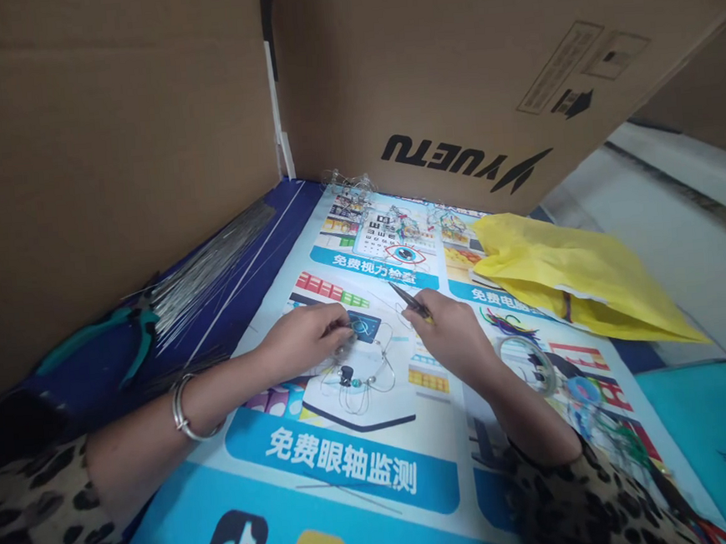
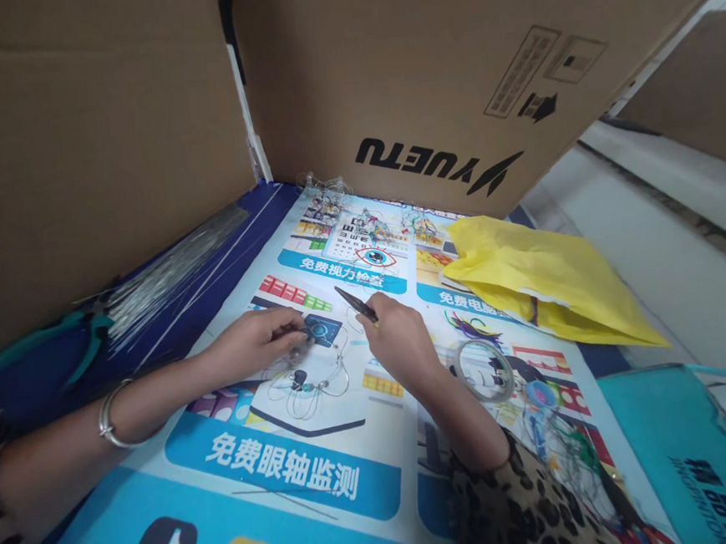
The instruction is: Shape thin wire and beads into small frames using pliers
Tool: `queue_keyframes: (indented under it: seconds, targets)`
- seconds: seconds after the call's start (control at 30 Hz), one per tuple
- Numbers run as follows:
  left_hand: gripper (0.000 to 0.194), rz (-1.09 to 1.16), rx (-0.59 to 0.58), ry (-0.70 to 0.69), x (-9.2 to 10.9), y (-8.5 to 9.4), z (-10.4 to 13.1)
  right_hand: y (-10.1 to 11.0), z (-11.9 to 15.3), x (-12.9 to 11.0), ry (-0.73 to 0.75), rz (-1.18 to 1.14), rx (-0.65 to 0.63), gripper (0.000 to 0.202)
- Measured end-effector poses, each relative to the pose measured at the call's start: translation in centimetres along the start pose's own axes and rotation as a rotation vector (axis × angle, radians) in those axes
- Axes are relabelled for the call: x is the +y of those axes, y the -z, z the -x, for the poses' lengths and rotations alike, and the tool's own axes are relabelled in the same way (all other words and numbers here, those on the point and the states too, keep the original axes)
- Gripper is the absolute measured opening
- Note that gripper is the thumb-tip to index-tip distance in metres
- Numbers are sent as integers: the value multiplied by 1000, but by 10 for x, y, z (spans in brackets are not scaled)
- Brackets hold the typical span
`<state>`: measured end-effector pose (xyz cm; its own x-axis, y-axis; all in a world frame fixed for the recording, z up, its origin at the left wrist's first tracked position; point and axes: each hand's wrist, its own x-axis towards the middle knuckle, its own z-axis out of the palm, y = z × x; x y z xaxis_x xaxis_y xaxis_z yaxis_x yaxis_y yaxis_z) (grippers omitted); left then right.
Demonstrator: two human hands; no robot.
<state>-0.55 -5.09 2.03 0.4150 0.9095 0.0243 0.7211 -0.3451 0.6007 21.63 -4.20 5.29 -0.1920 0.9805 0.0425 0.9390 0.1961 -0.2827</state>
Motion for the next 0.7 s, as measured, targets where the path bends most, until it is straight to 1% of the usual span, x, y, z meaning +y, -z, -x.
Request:
queue_keyframes:
  seconds: [0.17,0.3,0.43,0.57,0.7]
  targets:
    - [16,34,6,28,4,-2,0,-7,6,-15,147,-149,40,5]
    - [20,64,38,-24,2,-4,-2,-18,5,-20,234,-223,25,2]
    - [21,129,104,-134,1,-3,-4,-22,0,-18,303,-277,23,21]
    - [22,222,112,-131,3,-2,-4,-22,-3,-16,328,-272,38,18]
    - [20,292,133,-146,3,-2,-3,-24,-4,-16,306,-248,51,12]
